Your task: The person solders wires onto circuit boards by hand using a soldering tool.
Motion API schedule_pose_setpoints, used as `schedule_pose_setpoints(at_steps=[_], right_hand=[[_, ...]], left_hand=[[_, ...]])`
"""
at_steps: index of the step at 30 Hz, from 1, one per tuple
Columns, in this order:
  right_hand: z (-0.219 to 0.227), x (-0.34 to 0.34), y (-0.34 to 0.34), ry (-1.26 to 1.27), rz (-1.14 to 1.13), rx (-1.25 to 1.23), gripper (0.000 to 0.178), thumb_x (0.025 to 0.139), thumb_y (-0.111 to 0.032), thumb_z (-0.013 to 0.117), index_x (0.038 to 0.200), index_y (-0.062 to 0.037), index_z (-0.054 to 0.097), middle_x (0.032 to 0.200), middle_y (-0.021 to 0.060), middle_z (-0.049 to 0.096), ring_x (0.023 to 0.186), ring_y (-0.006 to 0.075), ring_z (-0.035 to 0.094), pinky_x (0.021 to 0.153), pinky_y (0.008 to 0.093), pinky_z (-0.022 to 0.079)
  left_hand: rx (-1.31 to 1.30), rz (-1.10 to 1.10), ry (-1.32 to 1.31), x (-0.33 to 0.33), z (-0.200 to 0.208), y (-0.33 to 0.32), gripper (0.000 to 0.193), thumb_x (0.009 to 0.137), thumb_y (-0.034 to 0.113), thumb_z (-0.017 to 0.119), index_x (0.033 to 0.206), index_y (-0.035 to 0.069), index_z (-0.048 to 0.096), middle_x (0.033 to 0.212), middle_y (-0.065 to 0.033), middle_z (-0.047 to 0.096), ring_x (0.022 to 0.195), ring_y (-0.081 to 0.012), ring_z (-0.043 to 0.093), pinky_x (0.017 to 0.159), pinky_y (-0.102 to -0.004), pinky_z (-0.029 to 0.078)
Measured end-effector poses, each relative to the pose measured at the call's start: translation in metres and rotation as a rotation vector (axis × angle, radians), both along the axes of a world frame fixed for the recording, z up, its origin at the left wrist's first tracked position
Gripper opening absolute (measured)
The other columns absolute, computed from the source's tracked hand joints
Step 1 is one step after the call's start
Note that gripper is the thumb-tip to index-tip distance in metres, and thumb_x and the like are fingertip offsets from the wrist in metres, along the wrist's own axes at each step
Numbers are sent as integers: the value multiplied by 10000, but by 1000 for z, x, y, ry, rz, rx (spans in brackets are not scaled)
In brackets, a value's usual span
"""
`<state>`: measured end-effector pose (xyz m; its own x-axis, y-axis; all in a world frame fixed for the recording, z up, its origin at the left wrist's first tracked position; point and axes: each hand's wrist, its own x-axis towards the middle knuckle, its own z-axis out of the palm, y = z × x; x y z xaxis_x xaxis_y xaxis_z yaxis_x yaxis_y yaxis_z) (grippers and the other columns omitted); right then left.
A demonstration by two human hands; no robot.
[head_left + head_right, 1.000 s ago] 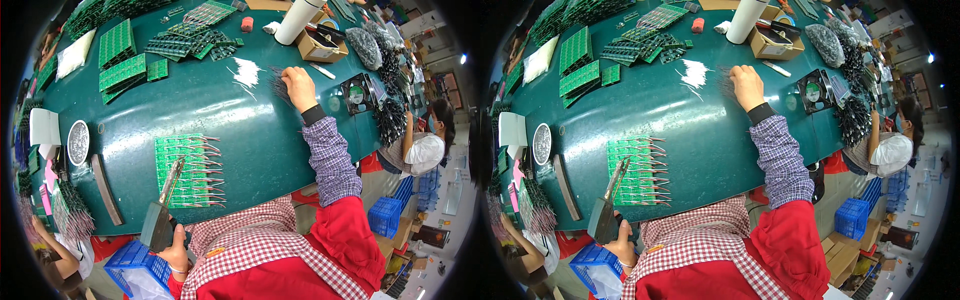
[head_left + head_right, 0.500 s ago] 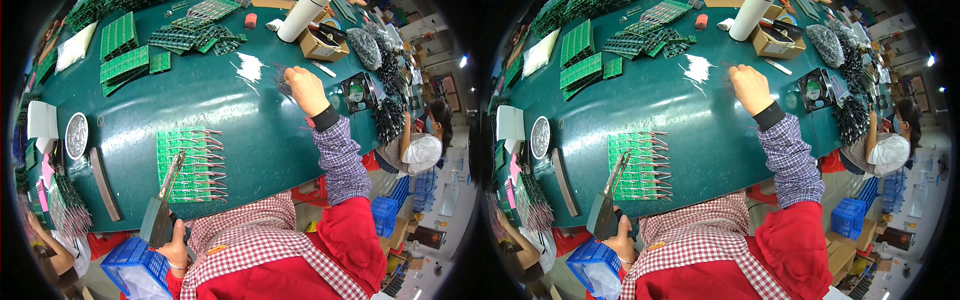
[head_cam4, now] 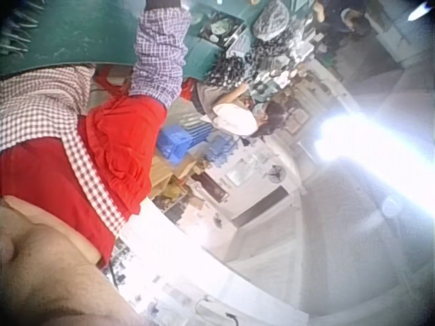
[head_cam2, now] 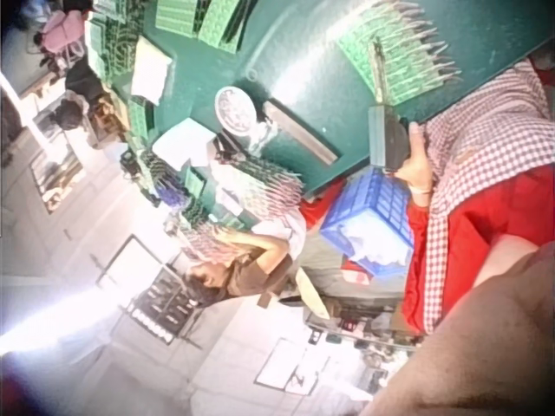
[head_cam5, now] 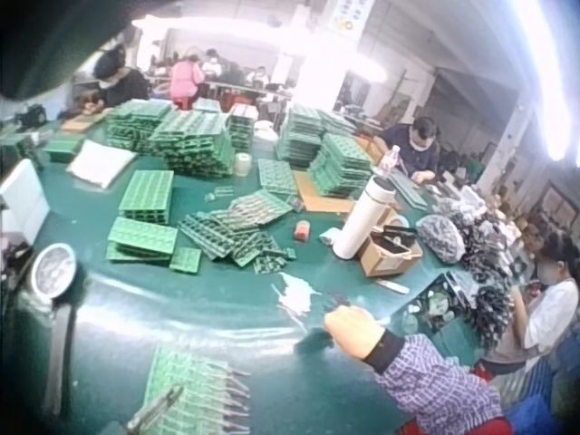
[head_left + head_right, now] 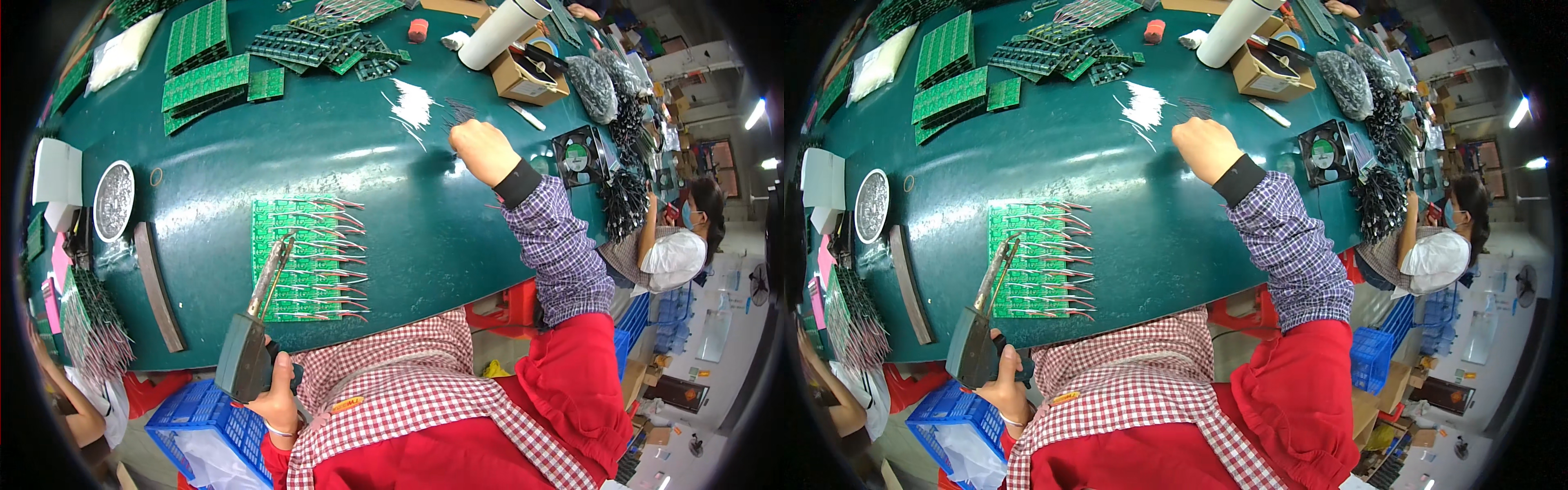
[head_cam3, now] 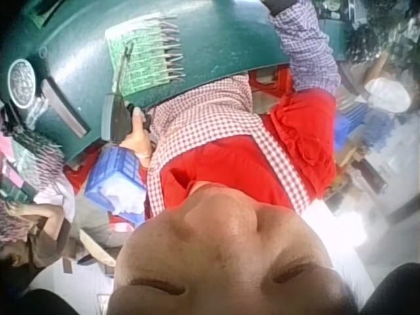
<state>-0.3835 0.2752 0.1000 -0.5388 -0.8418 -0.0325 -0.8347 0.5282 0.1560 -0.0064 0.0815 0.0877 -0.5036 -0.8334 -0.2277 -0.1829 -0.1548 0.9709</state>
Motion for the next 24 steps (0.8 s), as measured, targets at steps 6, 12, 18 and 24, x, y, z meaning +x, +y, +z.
schedule_pose_setpoints(at_steps=[6,12,18,24], right_hand=[[-9,-3,-3,-12,29,-69,14,731,-10,576,726,-17,587,717,196,613,723,376,638,637,453,517],[-14,5,15,64,7,-29,28,751,-33,564,734,-51,553,720,159,587,693,358,610,624,456,499],[-14,9,5,149,-6,81,63,711,-36,626,657,-69,628,689,145,640,663,310,669,576,398,529],[-8,7,7,205,31,127,68,719,-75,630,656,-85,652,669,112,645,636,282,673,548,374,518]], left_hand=[[-1,-31,-63,-1,13,-8,265,818,-23,640,1076,-53,591,758,-68,581,592,-119,519,567,-253,420],[-69,-105,65,13,-20,-11,298,778,-64,679,1067,-28,617,847,-60,619,611,-102,559,526,-231,449],[-34,-96,119,13,-18,-10,288,764,-60,716,1041,-49,637,804,-56,639,598,-91,576,517,-223,457],[26,-109,49,14,-30,-8,346,743,72,814,1018,8,615,924,-48,667,795,-124,622,733,-282,477]])
